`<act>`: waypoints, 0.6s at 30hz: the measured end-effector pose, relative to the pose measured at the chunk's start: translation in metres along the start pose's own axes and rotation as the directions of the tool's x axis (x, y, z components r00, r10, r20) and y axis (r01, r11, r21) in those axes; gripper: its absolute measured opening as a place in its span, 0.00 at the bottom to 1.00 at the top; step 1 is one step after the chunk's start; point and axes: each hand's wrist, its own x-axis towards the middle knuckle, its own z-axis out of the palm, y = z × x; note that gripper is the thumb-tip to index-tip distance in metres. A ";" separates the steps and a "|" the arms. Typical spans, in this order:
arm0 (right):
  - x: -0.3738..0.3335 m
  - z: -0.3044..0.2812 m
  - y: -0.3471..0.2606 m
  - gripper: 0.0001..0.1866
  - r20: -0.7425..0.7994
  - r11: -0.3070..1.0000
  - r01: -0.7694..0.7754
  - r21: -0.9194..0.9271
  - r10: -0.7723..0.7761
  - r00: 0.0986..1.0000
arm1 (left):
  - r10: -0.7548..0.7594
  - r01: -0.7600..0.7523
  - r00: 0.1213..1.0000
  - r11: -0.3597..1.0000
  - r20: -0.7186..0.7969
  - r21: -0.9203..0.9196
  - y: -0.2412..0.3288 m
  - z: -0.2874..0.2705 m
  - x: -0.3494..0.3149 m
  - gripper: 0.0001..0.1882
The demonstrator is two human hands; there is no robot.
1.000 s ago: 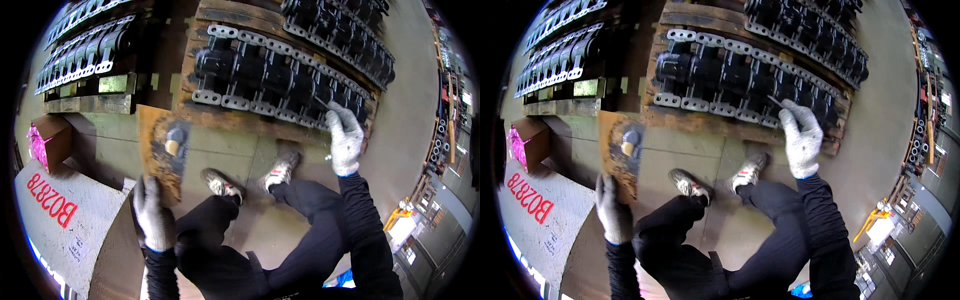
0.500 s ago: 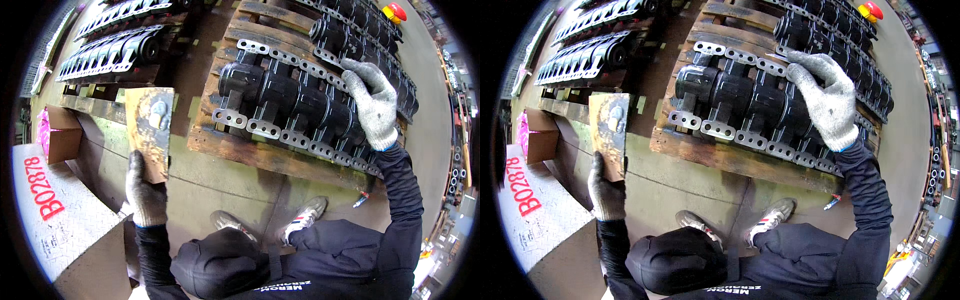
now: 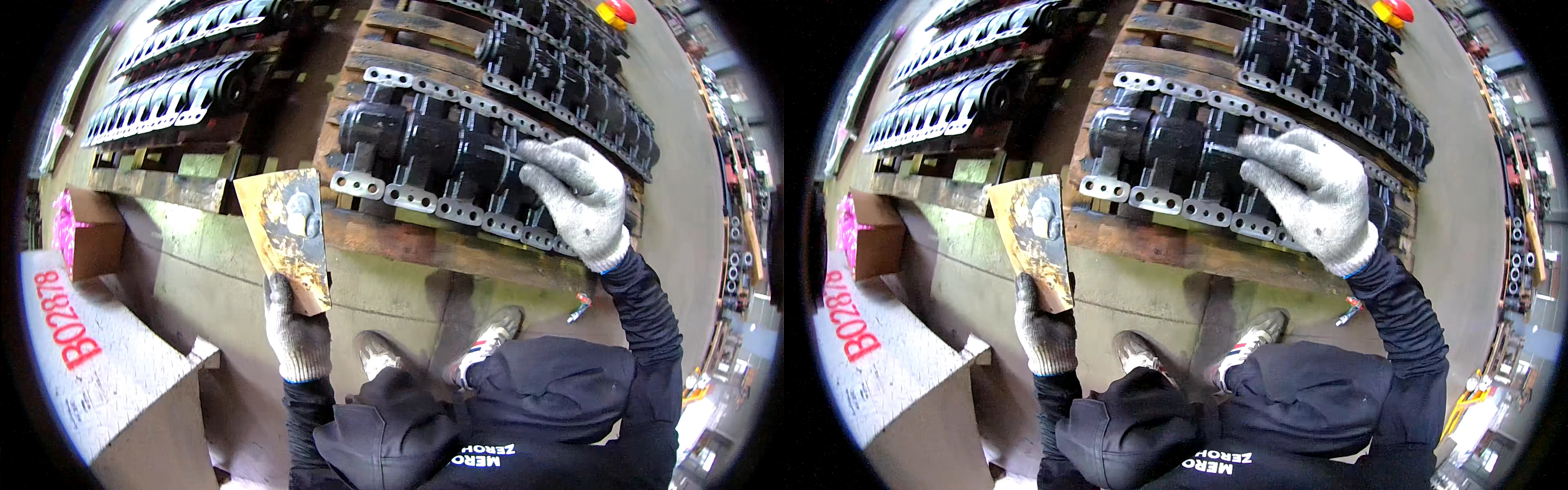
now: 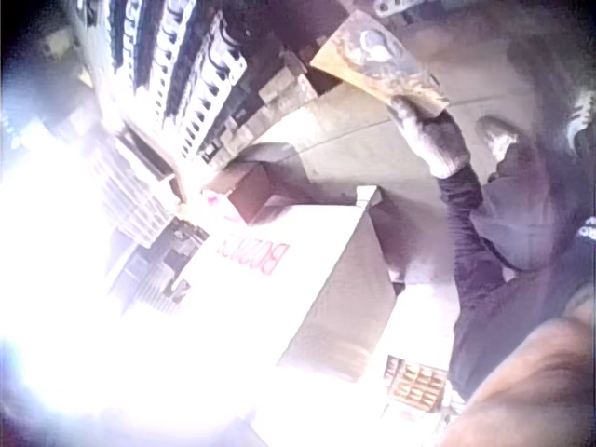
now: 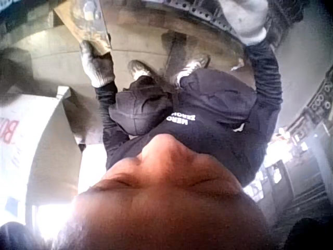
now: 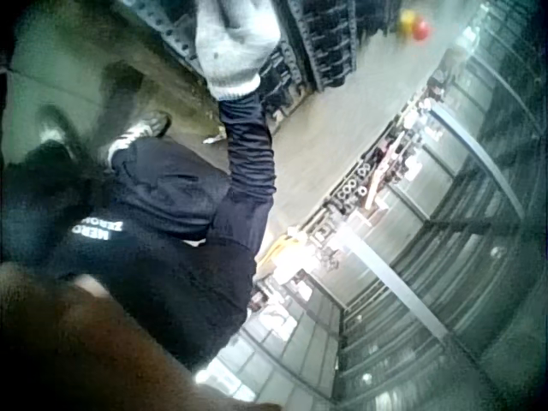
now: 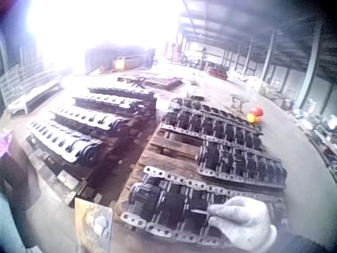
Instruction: The person applies a white substance from a small rectangular board onto the surface of black metal parts arranged on a wooden pallet. The person uses a small tool to spread the substance on the parts.
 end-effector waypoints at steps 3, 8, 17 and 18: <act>0.006 -0.011 0.006 0.15 -0.103 0.998 -0.031 0.052 0.036 0.994 | -0.038 0.038 0.999 0.999 0.033 -0.007 -0.005 0.008 0.002 0.23; 0.000 -0.002 0.012 0.15 -0.109 0.978 -0.186 0.096 0.196 0.975 | -0.054 0.055 0.997 0.998 0.054 -0.009 -0.013 0.011 0.006 0.24; -0.027 0.047 0.033 0.09 0.417 0.995 0.036 0.089 -0.070 0.906 | -0.067 0.067 0.996 0.998 0.056 -0.005 -0.029 0.012 0.013 0.28; -0.030 0.057 0.037 0.09 0.470 0.991 0.063 0.115 -0.110 0.876 | -0.064 0.064 0.996 0.998 0.067 0.002 -0.029 0.012 0.014 0.28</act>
